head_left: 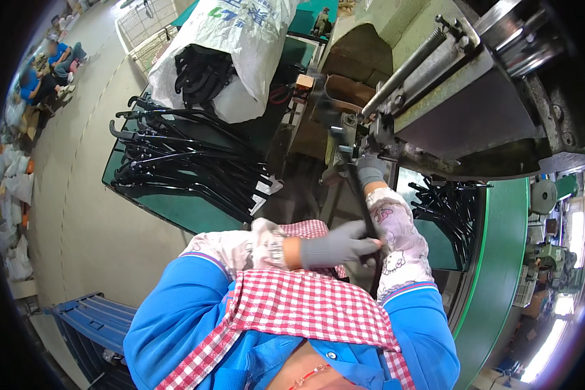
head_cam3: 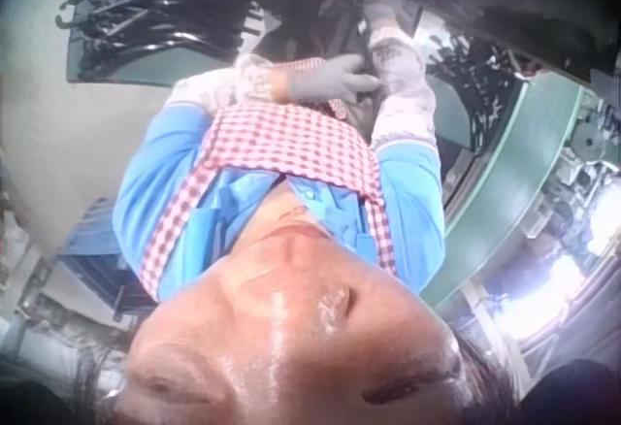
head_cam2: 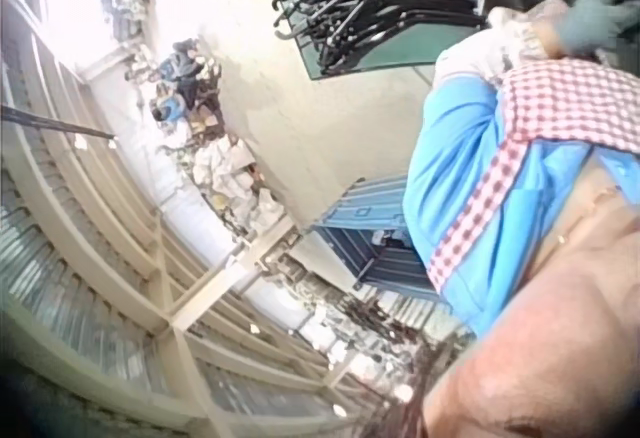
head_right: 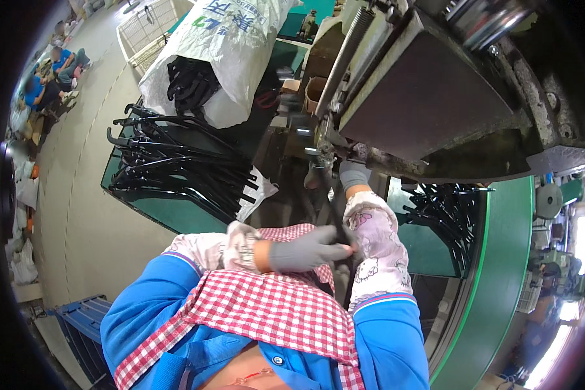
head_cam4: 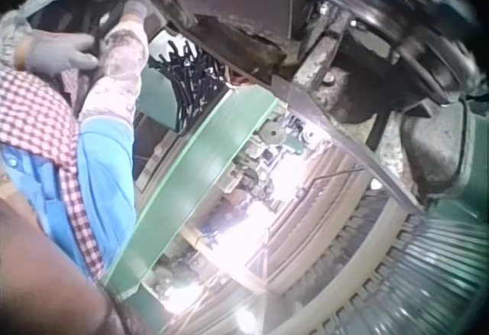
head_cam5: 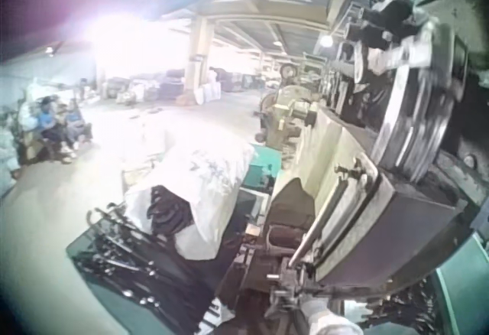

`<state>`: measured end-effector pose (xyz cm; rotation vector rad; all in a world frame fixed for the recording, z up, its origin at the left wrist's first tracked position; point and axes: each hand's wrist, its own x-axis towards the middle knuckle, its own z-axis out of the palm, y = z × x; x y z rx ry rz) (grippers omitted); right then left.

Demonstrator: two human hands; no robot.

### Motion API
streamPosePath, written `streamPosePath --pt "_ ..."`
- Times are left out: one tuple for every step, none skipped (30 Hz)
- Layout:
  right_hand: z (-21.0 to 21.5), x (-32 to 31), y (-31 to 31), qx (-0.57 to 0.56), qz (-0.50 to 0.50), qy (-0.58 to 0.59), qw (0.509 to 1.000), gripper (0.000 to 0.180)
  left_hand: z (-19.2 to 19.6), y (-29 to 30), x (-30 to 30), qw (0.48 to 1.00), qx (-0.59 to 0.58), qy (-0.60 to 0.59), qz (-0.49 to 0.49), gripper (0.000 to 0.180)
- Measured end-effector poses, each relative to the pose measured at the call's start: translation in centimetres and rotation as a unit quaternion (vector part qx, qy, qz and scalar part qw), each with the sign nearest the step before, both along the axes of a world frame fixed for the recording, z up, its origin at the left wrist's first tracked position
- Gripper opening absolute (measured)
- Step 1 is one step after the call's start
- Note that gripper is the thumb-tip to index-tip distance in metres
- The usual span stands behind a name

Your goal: The person repeatedly picks up black metal hooks and small fasteners, inserts them into a press machine, and operates the press to join the parts. Finished assemblies are placed into a white sack or onto a nearby tray. The process is continuous and repetitive throughout the clip.

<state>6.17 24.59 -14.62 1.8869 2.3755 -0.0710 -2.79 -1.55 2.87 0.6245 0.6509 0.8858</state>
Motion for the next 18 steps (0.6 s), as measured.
streamPosePath --pt "-0.2 0.3 -0.1 -0.002 -0.004 -0.006 1.0 0.043 -1.5 0.0 -1.8 0.997 0.066 0.004 0.032 0.027" --pt "-0.3 0.2 -0.1 -0.008 -0.002 -0.01 1.0 0.043 -2.8 0.3 -4.3 0.989 0.105 0.015 0.103 0.029" --pt "-0.2 0.0 -0.2 -0.023 0.005 -0.015 1.0 0.042 -2.3 0.4 -7.3 0.977 0.092 0.008 0.194 0.025" --pt "-0.1 -0.3 -0.3 -0.038 0.011 -0.022 0.999 0.042 -2.1 0.5 -10.4 0.955 0.085 0.006 0.283 0.028" --pt "-0.5 0.1 -0.1 -0.045 0.023 -0.033 0.998 0.042 -0.6 0.5 -14.7 0.923 0.033 0.209 0.32 0.033" --pt "-0.4 -0.3 -0.1 -0.048 0.029 -0.026 0.998 0.043 -4.6 0.6 -18.5 0.895 0.039 0.187 0.403 0.033" --pt "-0.5 -0.6 0.0 -0.054 0.035 -0.018 0.998 0.043 -6.2 0.3 -22.4 0.878 0.022 0.107 0.465 0.032" --pt "-0.7 -0.9 -0.2 -0.061 0.028 0.008 0.998 0.044 -7.4 0.1 -25.8 0.857 -0.043 0.083 0.507 0.032" --pt "-1.7 -0.8 -0.2 -0.062 0.03 0.014 0.998 0.043 -8.1 -0.2 -28.6 0.83 -0.108 0.058 0.544 0.031" --pt "-4.2 0.2 0.3 -0.038 0.038 0.028 0.998 0.043 -8.3 -0.7 -30.1 0.848 -0.123 0.111 0.503 0.03" --pt "-7.9 1.7 1.3 0.001 0.051 0.046 0.998 0.043 -8.5 -0.7 -31.7 0.866 -0.135 0.165 0.453 0.029" --pt "-12.9 4.6 2.8 0.067 0.072 0.072 0.993 0.042 -11.7 0.2 -34.9 0.905 -0.145 0.227 0.329 0.03" --pt "-18.8 9.3 4.4 0.176 0.102 0.084 0.975 0.042 -10.1 2.6 -34.5 0.925 -0.144 0.28 0.213 0.033" --pt "-16.5 6.2 3.2 0.102 0.088 0.083 0.987 0.041 -11.9 1.3 -35.9 0.889 -0.108 0.376 0.238 0.031" --pt "-13.2 4.2 2.3 0.055 0.074 0.076 0.993 0.04 -13.5 1.0 -37.1 0.851 -0.063 0.461 0.243 0.031" --pt "-10.3 3.1 1.3 0.024 0.061 0.07 0.995 0.04 -13.4 2.0 -37.5 0.776 0.004 0.568 0.273 0.031" --pt "-8.2 2.4 0.7 0.009 0.05 0.066 0.997 0.039 -13.3 3.7 -38.2 0.684 0.072 0.661 0.299 0.035" --pt "-6.8 2.2 0.2 0.002 0.042 0.066 0.997 0.038 -13.9 6.0 -39.1 0.615 0.106 0.708 0.33 0.044"
